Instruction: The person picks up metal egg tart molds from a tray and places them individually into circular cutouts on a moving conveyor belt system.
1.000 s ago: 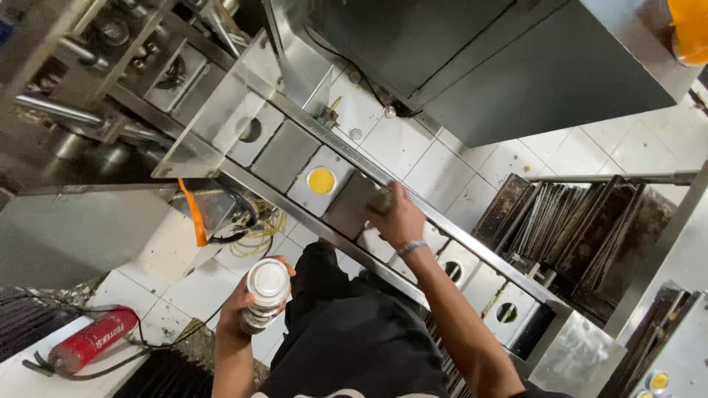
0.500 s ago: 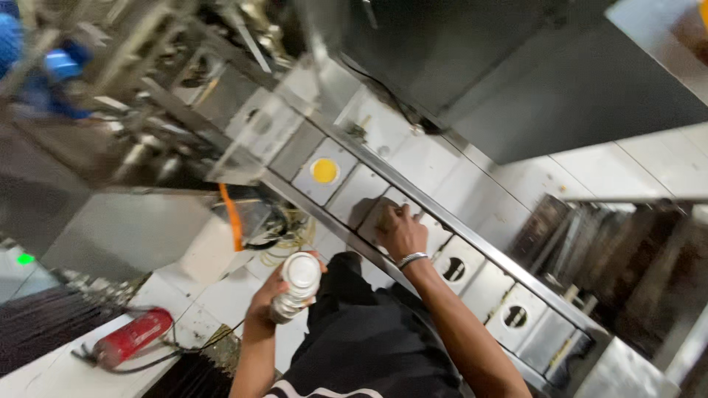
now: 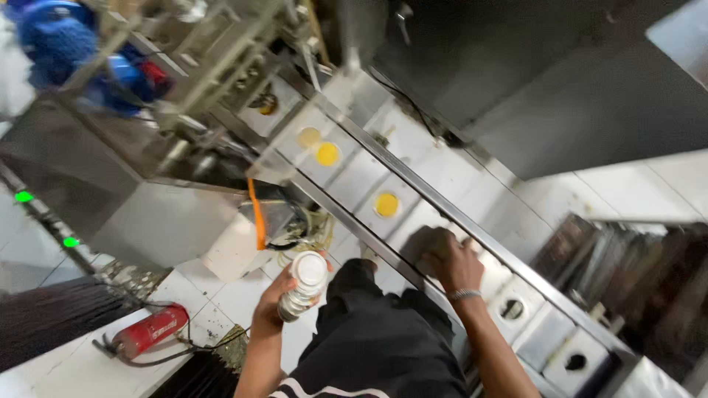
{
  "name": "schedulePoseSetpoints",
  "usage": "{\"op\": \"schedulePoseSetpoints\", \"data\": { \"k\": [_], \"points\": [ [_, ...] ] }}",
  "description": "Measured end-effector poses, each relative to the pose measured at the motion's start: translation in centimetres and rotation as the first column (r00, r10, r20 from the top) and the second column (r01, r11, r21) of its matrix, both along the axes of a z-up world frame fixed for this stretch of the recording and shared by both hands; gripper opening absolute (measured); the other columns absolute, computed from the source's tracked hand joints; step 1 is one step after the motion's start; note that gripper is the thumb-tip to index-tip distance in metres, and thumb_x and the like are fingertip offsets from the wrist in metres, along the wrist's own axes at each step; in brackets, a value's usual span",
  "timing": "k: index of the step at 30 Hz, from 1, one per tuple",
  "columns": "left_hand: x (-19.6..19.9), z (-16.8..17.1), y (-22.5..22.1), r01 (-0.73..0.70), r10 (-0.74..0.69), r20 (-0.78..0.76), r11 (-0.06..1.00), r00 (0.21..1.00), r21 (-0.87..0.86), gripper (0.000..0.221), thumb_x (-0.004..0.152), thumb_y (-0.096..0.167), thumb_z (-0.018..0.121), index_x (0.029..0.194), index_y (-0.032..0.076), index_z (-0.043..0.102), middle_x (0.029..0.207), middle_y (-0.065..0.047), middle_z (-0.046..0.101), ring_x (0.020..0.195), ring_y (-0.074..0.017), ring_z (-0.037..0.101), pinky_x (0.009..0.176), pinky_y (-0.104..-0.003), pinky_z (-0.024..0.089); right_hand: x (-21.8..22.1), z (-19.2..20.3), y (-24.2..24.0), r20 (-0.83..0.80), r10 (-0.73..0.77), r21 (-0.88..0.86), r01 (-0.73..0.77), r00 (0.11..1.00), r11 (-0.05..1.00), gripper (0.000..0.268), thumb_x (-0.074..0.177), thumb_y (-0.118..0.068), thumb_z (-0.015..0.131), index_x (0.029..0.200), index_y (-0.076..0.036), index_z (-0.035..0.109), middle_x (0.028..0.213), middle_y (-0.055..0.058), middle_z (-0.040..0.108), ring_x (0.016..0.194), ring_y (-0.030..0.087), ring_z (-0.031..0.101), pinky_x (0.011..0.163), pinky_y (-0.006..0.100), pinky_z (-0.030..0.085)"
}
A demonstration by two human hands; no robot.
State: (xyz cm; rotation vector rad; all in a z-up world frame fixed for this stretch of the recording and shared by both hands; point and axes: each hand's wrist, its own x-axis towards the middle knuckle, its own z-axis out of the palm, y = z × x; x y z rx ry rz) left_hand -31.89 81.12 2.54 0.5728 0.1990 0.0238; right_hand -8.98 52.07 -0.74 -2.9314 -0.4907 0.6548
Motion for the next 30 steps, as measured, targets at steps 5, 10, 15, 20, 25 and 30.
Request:
{"op": "schedulePoseSetpoints", "data": {
  "k": [5, 10, 15, 20, 25, 30],
  "points": [
    [-1.7, -1.9, -0.4, 0.020, -0.020, 0.004, 0.998, 1.000, -0.057, 0.078, 0.095, 0.031, 0.075, 0.151, -0.007, 0.036, 0.131, -0.030, 0.054, 0.085, -0.0270, 0.062, 0.066, -0.034, 0.057, -1.3, -6.0, -1.2, 0.120, 0.090, -0.071, -0.082, 0.989, 0.994, 0.056, 0.088, -0.027, 0.061, 0.142, -0.019, 0.047, 0.130, 0.025, 0.050, 0.076, 0.038, 0.065, 0.047, 0.048, 0.053],
    [-1.4, -1.4, -0.7, 0.035, -0.033, 0.023, 0.996, 0.999, -0.080, 0.077, 0.096, 0.035, 0.076, 0.147, -0.007, 0.036, 0.130, -0.029, 0.054, 0.081, -0.0281, 0.057, 0.055, -0.036, 0.051, -0.7, -3.0, 3.0, 0.011, -0.005, -0.020, 0.005, 1.000, 1.000, 0.064, 0.089, -0.056, 0.068, 0.136, -0.017, 0.050, 0.147, 0.024, 0.044, 0.122, 0.056, 0.055, 0.054, 0.050, 0.059],
    [-1.3, -2.3, -0.1, 0.040, -0.040, 0.002, 0.993, 0.999, -0.109, 0.080, 0.093, 0.034, 0.080, 0.149, -0.005, 0.039, 0.129, -0.031, 0.051, 0.080, -0.0302, 0.055, 0.053, -0.037, 0.048, 0.2, -2.0, 6.1, 0.034, -0.021, -0.050, 0.023, 0.999, 0.999, 0.063, 0.091, -0.057, 0.067, 0.137, -0.019, 0.048, 0.120, 0.021, 0.053, 0.092, 0.044, 0.063, 0.055, 0.048, 0.058],
    [-0.5, -1.7, 1.1, 0.027, -0.025, 0.015, 0.995, 1.000, -0.093, 0.077, 0.094, 0.034, 0.080, 0.147, -0.006, 0.041, 0.128, -0.029, 0.054, 0.074, -0.0295, 0.057, 0.054, -0.037, 0.048, 0.4, -1.9, 8.4, 0.092, 0.005, 0.024, -0.007, 0.996, 1.000, 0.053, 0.090, -0.051, 0.071, 0.129, -0.017, 0.055, 0.116, 0.023, 0.054, 0.086, 0.047, 0.062, 0.047, 0.048, 0.054],
    [-1.2, -2.9, 1.9, -0.008, 0.005, -0.026, 0.989, 1.000, -0.146, 0.086, 0.091, 0.032, 0.084, 0.151, -0.006, 0.036, 0.130, -0.027, 0.054, 0.078, -0.0282, 0.059, 0.054, -0.037, 0.051, 1.5, 0.7, 7.7, -0.050, -0.054, 0.166, 0.062, 0.997, 0.984, 0.079, 0.081, -0.048, 0.083, 0.135, -0.009, 0.040, 0.110, 0.024, 0.059, 0.062, 0.029, 0.067, 0.040, 0.037, 0.060],
    [-1.1, -1.5, 1.8, -0.045, 0.042, -0.039, 0.996, 0.998, -0.079, 0.080, 0.092, 0.033, 0.080, 0.148, -0.007, 0.040, 0.123, -0.028, 0.054, 0.079, -0.0289, 0.056, 0.049, -0.034, 0.047, 1.2, 1.4, 1.0, -0.132, -0.369, 0.135, 0.385, 0.920, 0.913, 0.070, 0.077, -0.052, 0.085, 0.116, -0.012, 0.043, 0.111, 0.014, 0.070, 0.080, 0.037, 0.072, 0.059, 0.050, 0.056]
  ]
}}
